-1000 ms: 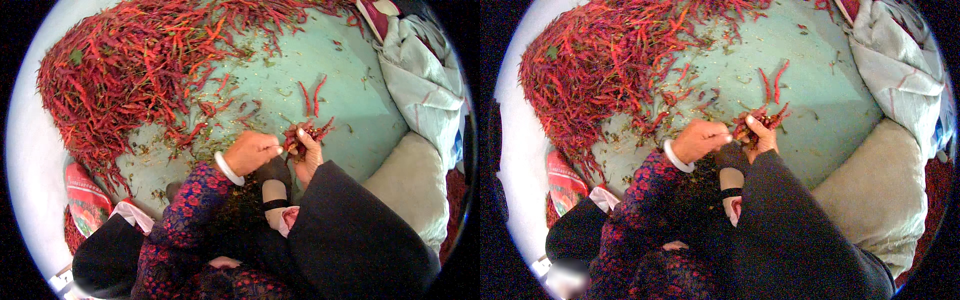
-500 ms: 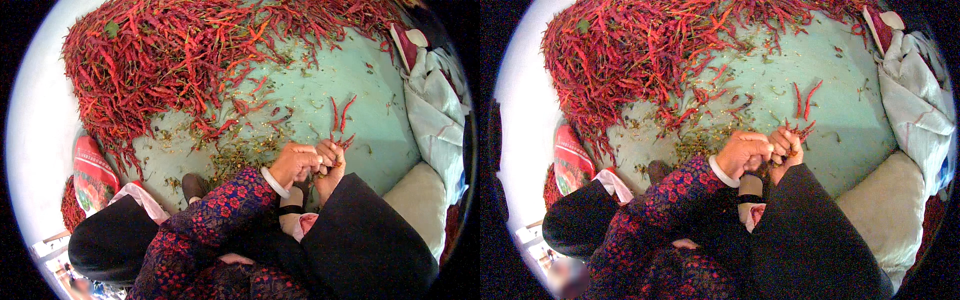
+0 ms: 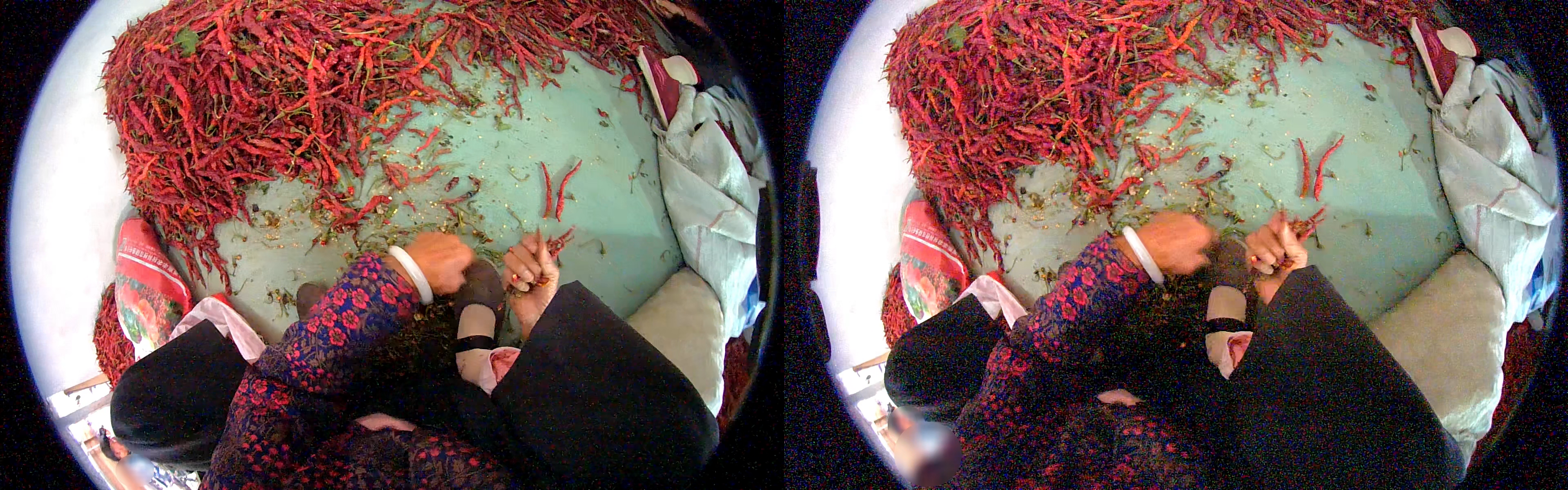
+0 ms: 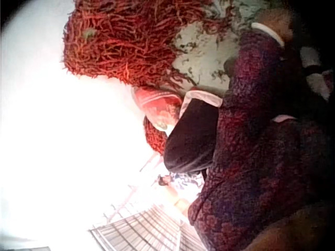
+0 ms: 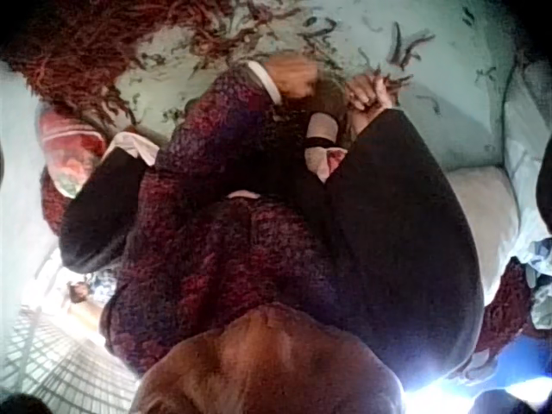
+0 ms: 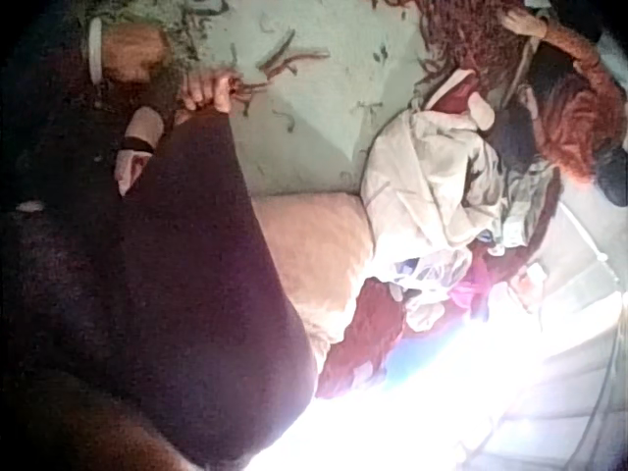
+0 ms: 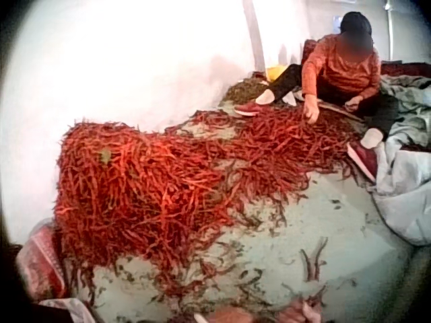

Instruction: The person sits on the floor and repeatedly picks up dried red chilies, removes the stems by hand, and places the de-stemmed chilies into a growing pile. The stems are discarded separately on the floor.

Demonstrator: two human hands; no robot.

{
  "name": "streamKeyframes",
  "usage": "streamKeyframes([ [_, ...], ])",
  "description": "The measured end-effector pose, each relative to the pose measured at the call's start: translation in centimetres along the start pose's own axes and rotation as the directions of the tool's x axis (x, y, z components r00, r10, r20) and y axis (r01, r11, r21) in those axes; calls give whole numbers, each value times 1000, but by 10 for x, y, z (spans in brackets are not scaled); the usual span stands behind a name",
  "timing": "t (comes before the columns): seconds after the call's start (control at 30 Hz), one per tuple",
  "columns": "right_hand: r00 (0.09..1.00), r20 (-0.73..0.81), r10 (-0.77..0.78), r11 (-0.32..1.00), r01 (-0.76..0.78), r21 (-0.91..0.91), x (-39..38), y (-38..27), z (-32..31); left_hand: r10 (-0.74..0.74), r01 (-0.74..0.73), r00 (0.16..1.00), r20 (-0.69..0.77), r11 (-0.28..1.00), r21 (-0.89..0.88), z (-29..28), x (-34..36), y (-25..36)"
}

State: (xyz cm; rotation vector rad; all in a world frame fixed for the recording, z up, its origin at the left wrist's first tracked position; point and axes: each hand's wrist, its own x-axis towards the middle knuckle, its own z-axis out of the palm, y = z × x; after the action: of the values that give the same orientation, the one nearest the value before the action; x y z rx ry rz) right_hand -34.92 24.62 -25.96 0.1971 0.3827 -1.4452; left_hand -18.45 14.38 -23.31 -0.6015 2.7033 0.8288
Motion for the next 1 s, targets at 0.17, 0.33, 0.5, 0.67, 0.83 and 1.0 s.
streamKeyframes([
  [0.17, 964, -210, 162, 983, -177, -50, 4, 17, 13, -363, 166, 772, -522, 908, -385, -29, 1, -73],
  [0.33, 983, -110, 144, 983, -155, -99, 22, 42, 16, -339, 315, 754, -562, 938, -142, -9, 23, -108],
  [0.5, 978, -165, 128, 979, -151, -133, 22, 53, 7, -344, 385, 736, -582, 921, -58, 6, 31, -111],
  [0.67, 981, -194, 0, 969, -48, -242, 25, 63, 3, -386, 206, 684, -619, 916, -343, -10, 16, -114],
  [0.83, 981, -193, -30, 966, -21, -258, 30, 64, 2, -437, 248, 650, -622, 895, -370, -5, 13, -112],
  [1.0, 995, -93, -32, 949, 1, -314, 29, 66, -2, -443, 342, 639, -629, 896, -284, 6, 20, -111],
])
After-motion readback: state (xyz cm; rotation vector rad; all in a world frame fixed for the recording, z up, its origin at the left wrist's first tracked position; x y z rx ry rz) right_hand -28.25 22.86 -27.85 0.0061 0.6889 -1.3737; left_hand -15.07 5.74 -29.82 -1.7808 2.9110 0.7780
